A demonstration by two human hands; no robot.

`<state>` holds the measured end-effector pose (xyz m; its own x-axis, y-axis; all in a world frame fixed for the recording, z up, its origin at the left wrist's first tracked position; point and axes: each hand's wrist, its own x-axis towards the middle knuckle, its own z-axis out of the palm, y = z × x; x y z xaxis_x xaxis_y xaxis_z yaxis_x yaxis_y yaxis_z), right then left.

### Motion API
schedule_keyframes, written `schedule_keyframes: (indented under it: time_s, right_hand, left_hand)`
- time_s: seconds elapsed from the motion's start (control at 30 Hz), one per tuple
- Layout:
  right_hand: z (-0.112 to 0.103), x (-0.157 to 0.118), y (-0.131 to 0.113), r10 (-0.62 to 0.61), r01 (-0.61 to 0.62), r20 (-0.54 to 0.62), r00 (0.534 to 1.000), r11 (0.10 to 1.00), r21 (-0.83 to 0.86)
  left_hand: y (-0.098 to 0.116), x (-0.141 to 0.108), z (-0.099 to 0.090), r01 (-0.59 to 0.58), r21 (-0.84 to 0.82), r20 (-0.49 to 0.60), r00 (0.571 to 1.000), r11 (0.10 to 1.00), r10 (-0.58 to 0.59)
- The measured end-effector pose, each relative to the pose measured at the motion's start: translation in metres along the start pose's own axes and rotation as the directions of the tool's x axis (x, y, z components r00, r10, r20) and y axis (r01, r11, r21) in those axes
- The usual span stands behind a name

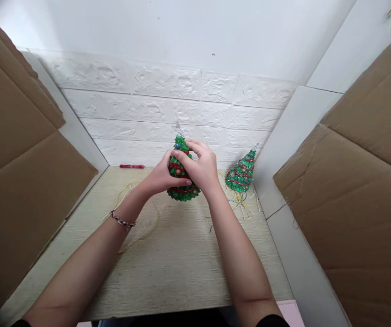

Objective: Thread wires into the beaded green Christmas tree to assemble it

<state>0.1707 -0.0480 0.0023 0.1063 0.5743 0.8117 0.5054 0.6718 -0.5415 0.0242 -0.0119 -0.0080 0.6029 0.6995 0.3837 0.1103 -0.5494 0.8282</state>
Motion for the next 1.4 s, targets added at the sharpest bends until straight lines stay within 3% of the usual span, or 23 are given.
schedule_keyframes:
  time_s: [0.2, 0.27, 0.37, 0.43, 0.47, 0.5, 0.57, 0.67, 0.8, 1.0, 1.23, 1.33, 1.4]
  right_hand:
    - [0.002, 0.002, 0.010, 0.103, -0.103, 0.003, 0.995, 0.995, 0.014]
    - [-0.004, 0.004, 0.019, 0.153, -0.154, -0.064, 0.986, 0.988, -0.009]
    - [-0.021, 0.005, 0.038, 0.303, -0.325, -0.122, 0.945, 0.915, -0.238]
    - [-0.034, 0.001, 0.052, 0.539, -0.445, -0.005, 0.842, 0.690, -0.571]
    - [-0.039, -0.003, 0.059, 0.672, -0.425, 0.066, 0.737, 0.537, -0.729]
    - [-0.042, -0.007, 0.066, 0.751, -0.413, 0.097, 0.653, 0.460, -0.786]
    - [-0.045, -0.017, 0.079, 0.835, -0.396, 0.113, 0.539, 0.369, -0.841]
    - [-0.040, -0.029, 0.093, 0.890, -0.380, 0.076, 0.449, 0.268, -0.885]
    - [-0.032, -0.036, 0.102, 0.929, -0.361, 0.035, 0.368, 0.177, -0.916]
    - [-0.034, -0.036, 0.103, 0.939, -0.338, 0.024, 0.342, 0.147, -0.929]
    - [-0.023, -0.035, 0.098, 0.954, -0.304, 0.034, 0.298, 0.129, -0.944]
    - [-0.015, -0.030, 0.088, 0.930, -0.288, 0.124, 0.345, 0.230, -0.930]
    - [-0.010, -0.023, 0.076, 0.882, -0.278, 0.192, 0.431, 0.332, -0.901]
  left_hand:
    - [0.001, -0.001, -0.001, 0.045, 0.183, -0.126, 0.992, 0.982, -0.022]
    - [-0.001, 0.000, -0.006, 0.054, 0.239, -0.159, 0.987, 0.970, -0.016]
    - [-0.005, 0.002, -0.017, 0.089, 0.304, -0.216, 0.976, 0.949, -0.022]
    - [-0.007, 0.003, -0.025, 0.129, 0.321, -0.268, 0.963, 0.938, -0.041]
    - [-0.008, 0.003, -0.029, 0.152, 0.321, -0.292, 0.955, 0.935, -0.055]
    - [-0.009, 0.003, -0.033, 0.174, 0.317, -0.313, 0.947, 0.932, -0.071]
    - [-0.009, 0.004, -0.041, 0.202, 0.311, -0.347, 0.934, 0.929, -0.087]
    - [-0.008, 0.004, -0.052, 0.211, 0.314, -0.390, 0.917, 0.926, -0.077]
    - [-0.008, 0.003, -0.059, 0.215, 0.252, -0.414, 0.905, 0.944, -0.095]
    - [-0.013, -0.001, -0.062, 0.160, -0.159, -0.145, 0.972, 0.974, -0.183]
    - [-0.012, 0.000, -0.060, 0.167, -0.169, -0.040, 0.984, 0.971, -0.176]
    - [-0.012, -0.001, -0.060, 0.207, -0.167, 0.044, 0.978, 0.964, -0.202]
    - [-0.011, -0.001, -0.060, 0.237, -0.161, 0.124, 0.968, 0.958, -0.219]
